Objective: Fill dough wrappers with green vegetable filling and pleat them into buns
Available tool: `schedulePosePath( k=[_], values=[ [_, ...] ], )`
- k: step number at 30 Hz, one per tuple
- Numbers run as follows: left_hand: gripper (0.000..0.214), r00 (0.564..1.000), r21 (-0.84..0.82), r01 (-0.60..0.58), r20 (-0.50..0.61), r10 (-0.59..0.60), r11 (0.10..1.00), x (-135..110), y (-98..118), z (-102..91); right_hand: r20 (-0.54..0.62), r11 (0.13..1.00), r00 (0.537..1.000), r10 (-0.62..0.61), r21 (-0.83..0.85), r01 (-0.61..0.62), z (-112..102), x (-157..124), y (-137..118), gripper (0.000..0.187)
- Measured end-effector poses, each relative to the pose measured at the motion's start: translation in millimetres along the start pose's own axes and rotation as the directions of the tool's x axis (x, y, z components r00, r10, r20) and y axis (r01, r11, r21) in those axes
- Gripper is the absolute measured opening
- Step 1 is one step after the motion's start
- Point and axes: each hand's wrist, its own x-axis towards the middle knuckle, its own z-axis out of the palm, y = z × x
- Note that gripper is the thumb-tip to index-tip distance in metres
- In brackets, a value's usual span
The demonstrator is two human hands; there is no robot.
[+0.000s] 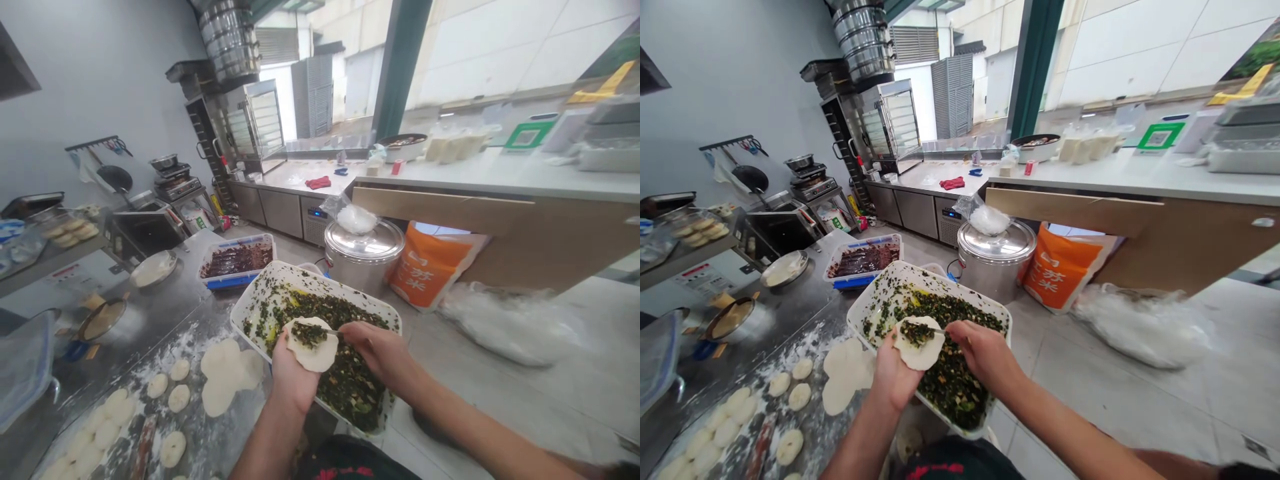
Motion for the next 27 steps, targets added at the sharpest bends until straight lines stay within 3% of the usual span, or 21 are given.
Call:
schedulePosePath(
  k=[2, 6, 11, 16, 18, 21, 24, 27],
  values=[
    [0.027, 1.000, -0.007, -0.018, -0.008, 0.018, 1.000, -1, 2, 0.8, -0.051, 0.991, 0.991, -0.123, -0.053, 0.120, 10, -10, 2, 0.038],
    [0.026, 0.998, 0.004, 0.006, -0.061, -0.006, 1.000, -10, 11, 3.8, -0.023, 0.963, 0.967, -0.254, -0.096, 0.250, 20, -21, 6, 0.058],
    [0.025, 0.996, 0.025, 0.062, -0.067, -0.060, 0.998, -18, 20, 2.6, 0.079, 0.927, 0.940, -0.332, -0.154, 0.341, 5, -14, 2, 0.055],
    [0.024, 0.995, 0.043, -0.062, -0.074, 0.065, 0.997, -9, 22, -7.3, 0.090, 0.940, 0.951, -0.295, -0.152, 0.306, -20, -4, -1, 0.052],
    [0.025, 0.995, 0.046, -0.063, -0.074, 0.067, 0.997, -4, 22, -9.0, 0.073, 0.937, 0.950, -0.304, -0.156, 0.312, -20, -1, -5, 0.055],
    [0.024, 0.998, 0.043, -0.033, -0.061, 0.036, 0.999, -1, 24, -10.2, 0.162, 0.924, 0.932, -0.324, -0.160, 0.349, -15, 3, -9, 0.058],
    [0.024, 0.992, 0.056, -0.084, -0.093, 0.089, 0.995, -2, 30, -13.3, 0.226, 0.944, 0.948, -0.226, -0.190, 0.270, -16, 8, -2, 0.052],
    [0.026, 0.981, 0.090, -0.132, -0.133, 0.144, 0.987, -3, 34, -17.5, 0.266, 0.932, 0.962, -0.067, -0.327, 0.155, -17, 14, 11, 0.040]
  ],
)
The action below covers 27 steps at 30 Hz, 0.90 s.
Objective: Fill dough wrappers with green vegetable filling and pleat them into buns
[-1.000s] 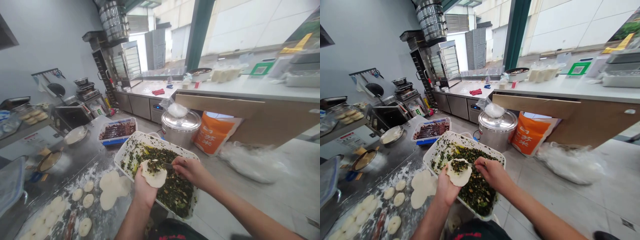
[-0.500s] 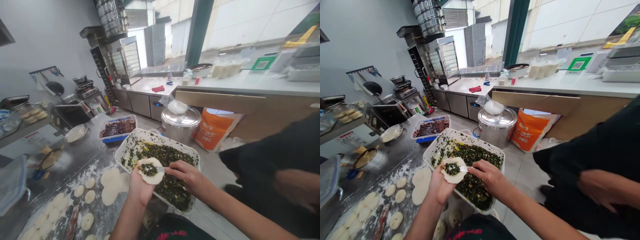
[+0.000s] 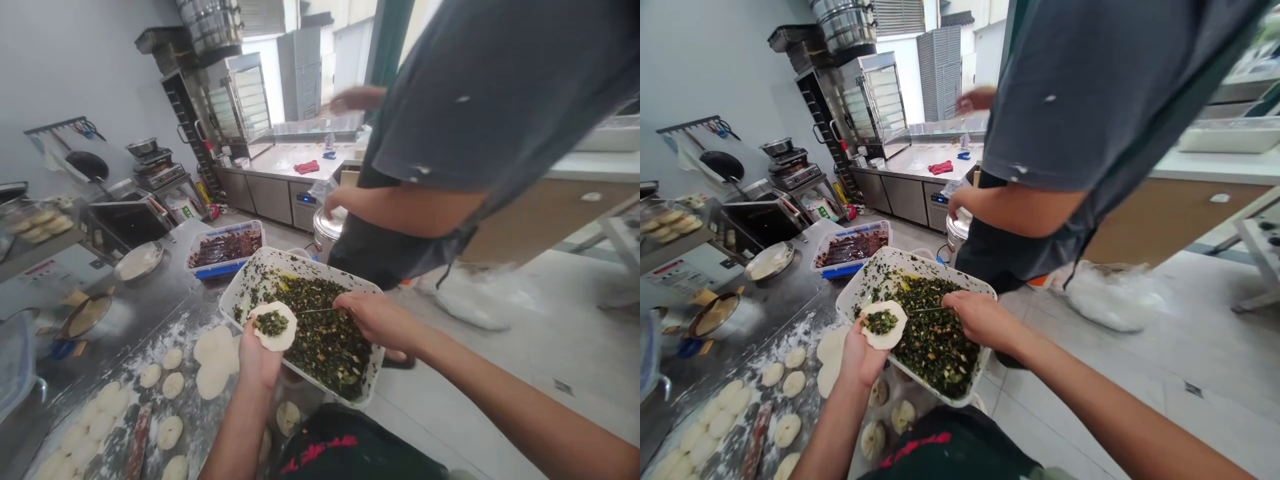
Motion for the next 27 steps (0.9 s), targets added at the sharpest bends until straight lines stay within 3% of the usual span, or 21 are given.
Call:
schedulePosePath(
  k=[4, 7, 11, 16, 22, 27],
  values=[
    [0.028, 0.999, 0.019, 0.029, 0.028, -0.030, 0.999, 1, -2, -2.2, 0.148, 0.988, 0.989, -0.001, -0.154, 0.024, 17, 14, 4, 0.023],
    [0.028, 0.999, 0.024, 0.025, 0.043, -0.026, 0.999, 0, -2, -2.1, 0.221, 0.986, 0.974, -0.046, -0.145, 0.080, 28, 23, -2, 0.020],
    [0.028, 1.000, -0.001, 0.014, 0.013, -0.014, 1.000, 0, 2, -3.4, 0.311, 0.997, 0.947, -0.077, 0.050, 0.065, 29, 27, -3, 0.021],
    [0.027, 1.000, -0.027, -0.013, 0.014, 0.013, 1.000, 4, 6, -6.2, 0.447, 0.912, 0.893, -0.049, 0.385, -0.143, 26, 24, 9, 0.020],
    [0.026, 0.999, -0.030, -0.035, -0.010, 0.035, 0.999, 6, 1, -4.7, 0.402, 0.784, 0.915, -0.033, 0.578, -0.226, 7, 16, 24, 0.023],
    [0.025, 0.998, -0.057, 0.035, 0.045, -0.033, 0.998, 4, -17, 1.3, 0.224, 0.820, 0.973, 0.062, 0.544, -0.178, -15, 11, 14, 0.027]
  ],
)
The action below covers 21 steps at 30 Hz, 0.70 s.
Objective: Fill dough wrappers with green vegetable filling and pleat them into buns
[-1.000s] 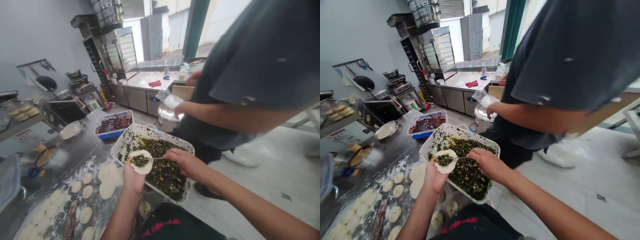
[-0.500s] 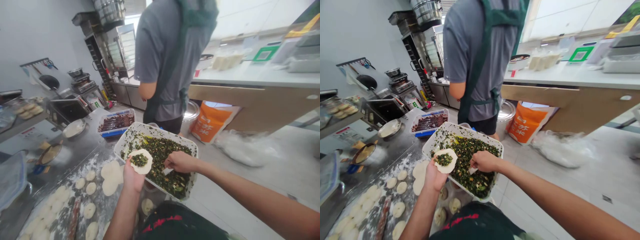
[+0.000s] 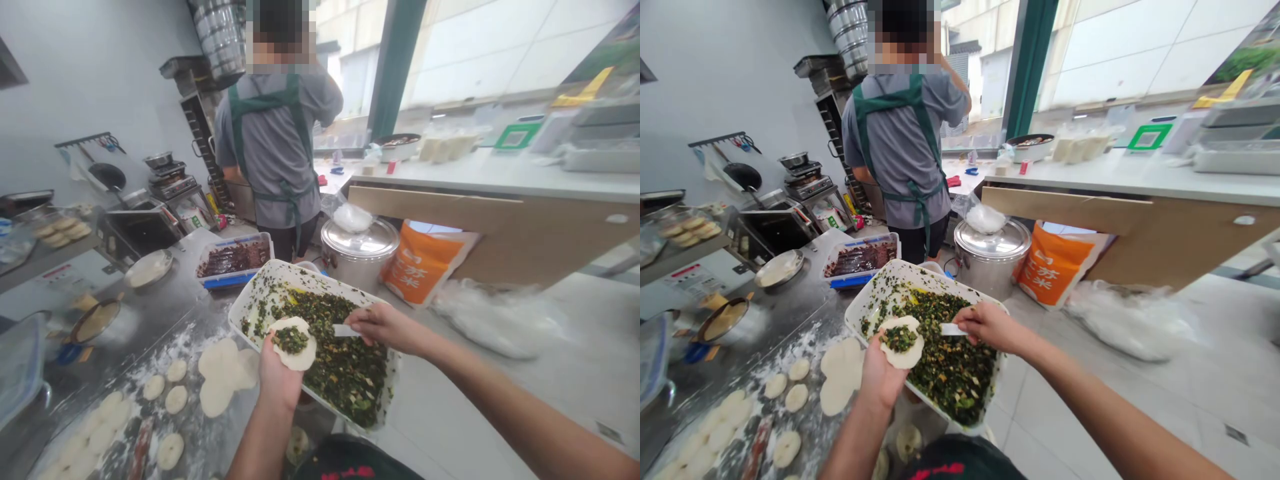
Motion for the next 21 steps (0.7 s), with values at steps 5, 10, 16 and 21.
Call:
schedulePosePath(
  k=[5, 10, 16, 21],
  values=[
    [0.027, 0.992, -0.040, 0.117, 0.060, -0.114, 0.992, -5, -12, 10.0, -0.279, 0.983, 0.954, -0.114, -0.171, 0.068, 35, -8, -20, 0.030],
    [0.025, 0.990, -0.031, 0.138, 0.035, -0.137, 0.990, -13, -2, 16.7, -0.350, 0.918, 0.886, -0.304, -0.354, 0.176, 69, -17, -19, 0.045],
    [0.023, 0.992, -0.019, 0.118, 0.052, -0.116, 0.993, -12, 7, 8.2, -0.291, 0.886, 0.899, -0.327, -0.425, 0.184, 50, -26, -15, 0.047],
    [0.024, 0.997, -0.038, 0.064, 0.045, -0.062, 0.997, -4, 3, 4.9, -0.252, 0.875, 0.908, -0.334, -0.441, 0.199, 46, -22, -25, 0.046]
  ],
)
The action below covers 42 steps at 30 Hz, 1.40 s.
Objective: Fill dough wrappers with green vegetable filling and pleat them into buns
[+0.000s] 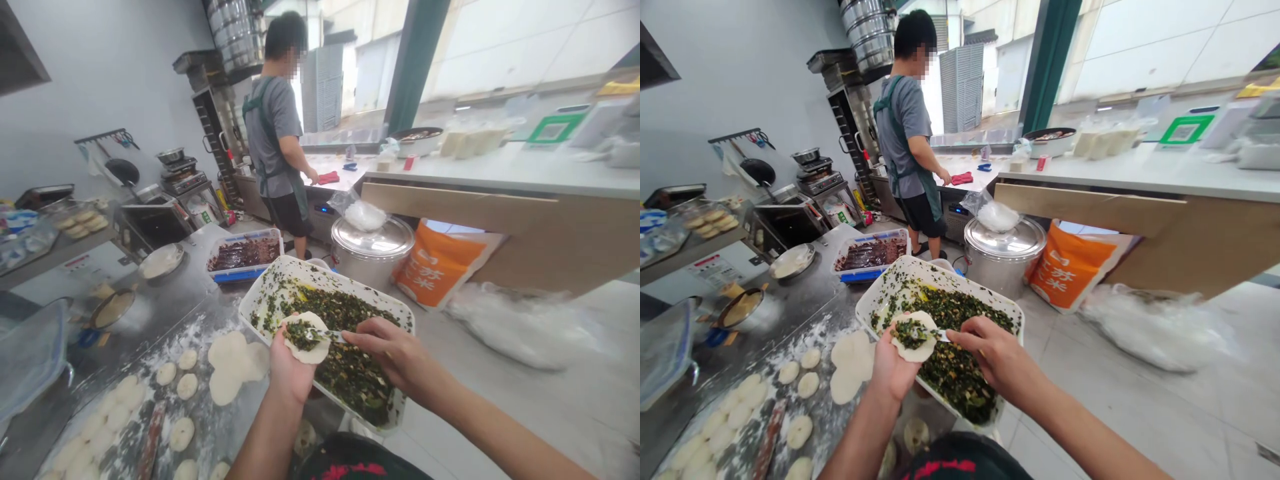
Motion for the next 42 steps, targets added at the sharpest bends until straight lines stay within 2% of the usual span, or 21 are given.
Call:
schedulePosePath(
  k=[3, 5, 8, 10, 12, 14, 17, 20, 24, 29, 33, 36, 38, 40, 42],
  values=[
    [0.023, 0.999, 0.017, 0.022, -0.024, -0.022, 1.000, 0, 1, -0.5, 0.051, 0.998, 0.997, -0.054, -0.022, 0.055, 6, 5, -4, 0.052],
    [0.023, 0.999, 0.038, -0.005, -0.050, 0.007, 0.999, 0, 6, -2.3, 0.092, 0.998, 0.995, -0.044, -0.039, 0.047, 5, 8, 4, 0.049],
    [0.023, 0.991, 0.076, -0.098, -0.081, 0.105, 0.992, 2, 15, -6.2, 0.145, 0.991, 0.986, 0.082, -0.119, -0.065, 1, 12, 26, 0.039],
    [0.024, 0.988, 0.086, -0.128, -0.079, 0.134, 0.988, 4, 18, -8.4, 0.212, 0.962, 0.960, 0.186, -0.238, -0.133, 5, 16, 38, 0.034],
    [0.024, 0.992, 0.087, -0.100, -0.073, 0.107, 0.991, 6, 17, -9.8, 0.307, 0.928, 0.922, 0.236, -0.352, -0.121, 14, 21, 42, 0.028],
    [0.024, 0.994, 0.087, -0.062, -0.080, 0.069, 0.994, 7, 15, -10.6, 0.382, 0.918, 0.894, 0.232, -0.390, -0.072, 25, 26, 39, 0.021],
    [0.023, 0.993, 0.070, -0.061, -0.100, 0.068, 0.996, 7, 14, -10.8, 0.438, 0.953, 0.874, 0.211, -0.291, -0.085, 28, 30, 37, 0.019],
    [0.023, 0.990, 0.060, -0.079, -0.111, 0.086, 0.995, 5, 16, -9.4, 0.477, 0.966, 0.840, 0.258, -0.129, -0.223, 17, 30, 45, 0.017],
    [0.022, 0.990, 0.067, -0.097, -0.100, 0.103, 0.993, 6, 15, -7.4, 0.507, 0.916, 0.803, 0.312, 0.064, -0.396, 1, 23, 59, 0.019],
    [0.022, 0.989, 0.063, -0.077, -0.120, 0.084, 0.995, 10, 4, -8.6, 0.430, 0.853, 0.863, 0.264, 0.314, -0.417, -13, 15, 60, 0.028],
    [0.022, 0.997, 0.014, -0.024, -0.080, 0.025, 1.000, 10, -6, -5.7, 0.299, 0.851, 0.911, 0.284, 0.359, -0.383, -12, 13, 39, 0.029],
    [0.023, 0.998, -0.013, 0.012, -0.056, -0.013, 1.000, 6, -12, -0.1, 0.127, 0.919, 0.965, 0.230, 0.299, -0.259, 1, 10, 16, 0.030],
    [0.024, 0.998, -0.002, 0.032, -0.052, -0.032, 0.999, 3, -12, 2.9, 0.023, 0.971, 0.989, 0.149, 0.186, -0.151, 11, 5, 6, 0.034],
    [0.023, 0.997, 0.018, 0.044, -0.063, -0.042, 0.999, 0, -11, 4.1, -0.024, 0.996, 0.997, 0.077, 0.052, -0.076, 16, 1, 2, 0.041],
    [0.023, 0.996, 0.029, 0.039, -0.086, -0.036, 0.999, -2, -10, 3.8, -0.024, 0.999, 0.999, 0.036, -0.036, -0.037, 14, -3, 3, 0.047]
  ],
)
